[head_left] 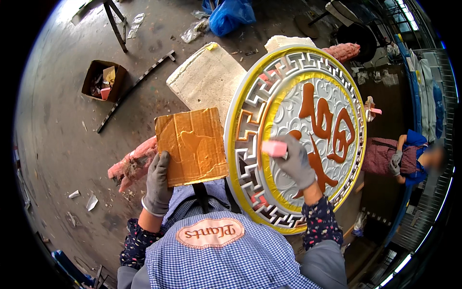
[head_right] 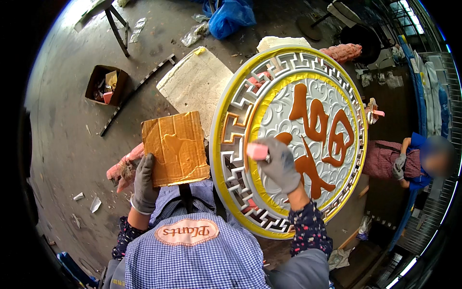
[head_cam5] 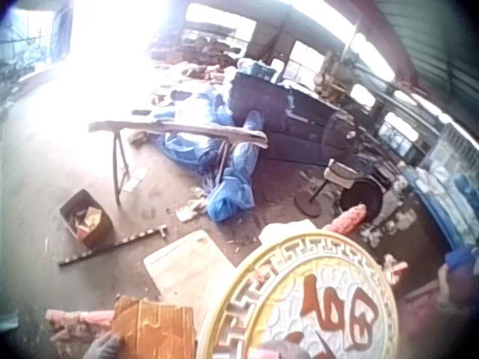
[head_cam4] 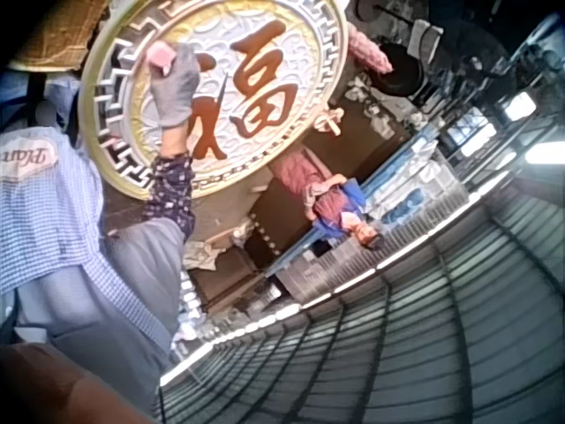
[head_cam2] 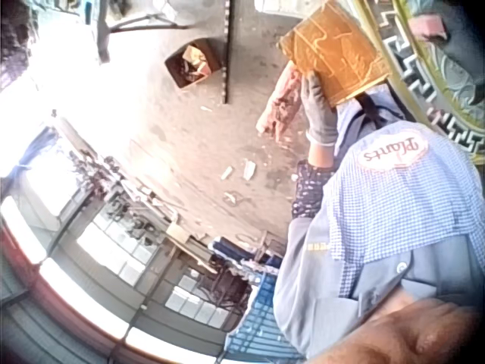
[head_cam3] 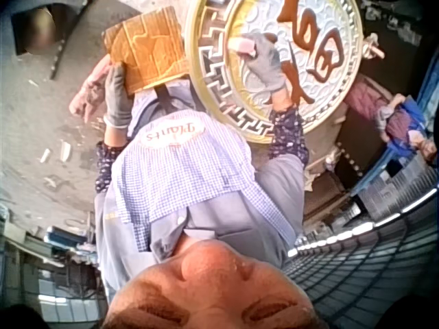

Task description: The person uses shears to trim a pink sponge, then dips a cardboard piece into a bucket of gold paint. They use the sponge to apply the gold paint to the raised edges of a large circular decorative sign featuring a Chinese character.

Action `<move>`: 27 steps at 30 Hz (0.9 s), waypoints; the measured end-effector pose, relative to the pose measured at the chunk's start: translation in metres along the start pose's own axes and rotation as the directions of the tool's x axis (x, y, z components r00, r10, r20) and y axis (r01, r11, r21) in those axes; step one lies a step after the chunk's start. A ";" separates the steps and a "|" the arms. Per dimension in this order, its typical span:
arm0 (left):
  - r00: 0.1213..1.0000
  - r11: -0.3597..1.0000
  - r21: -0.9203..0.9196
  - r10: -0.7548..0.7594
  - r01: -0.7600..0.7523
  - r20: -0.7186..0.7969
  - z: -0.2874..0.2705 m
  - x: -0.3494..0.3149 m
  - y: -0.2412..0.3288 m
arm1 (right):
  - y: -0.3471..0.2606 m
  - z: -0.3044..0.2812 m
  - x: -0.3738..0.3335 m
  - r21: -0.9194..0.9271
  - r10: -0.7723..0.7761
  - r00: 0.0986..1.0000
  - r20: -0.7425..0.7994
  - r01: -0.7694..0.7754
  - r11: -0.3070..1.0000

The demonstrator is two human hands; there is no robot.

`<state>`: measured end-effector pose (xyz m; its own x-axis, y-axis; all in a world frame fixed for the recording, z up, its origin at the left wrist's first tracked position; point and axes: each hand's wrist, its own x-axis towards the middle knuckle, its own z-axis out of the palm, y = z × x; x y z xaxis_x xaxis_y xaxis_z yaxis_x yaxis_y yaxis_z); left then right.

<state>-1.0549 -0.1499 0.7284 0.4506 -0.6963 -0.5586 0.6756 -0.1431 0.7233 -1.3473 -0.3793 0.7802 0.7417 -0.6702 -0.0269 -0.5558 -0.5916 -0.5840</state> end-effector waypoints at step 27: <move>0.995 0.982 0.171 0.068 -0.078 0.067 0.002 -0.006 -0.004 | 0.011 0.004 -0.021 0.015 -0.018 0.998 0.059 0.017 1.000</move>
<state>-1.0610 -0.1466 0.7298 0.4554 -0.7499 -0.4798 0.5285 -0.2060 0.8236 -1.3678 -0.3702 0.7709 0.7726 -0.6317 -0.0640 -0.5372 -0.5966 -0.5962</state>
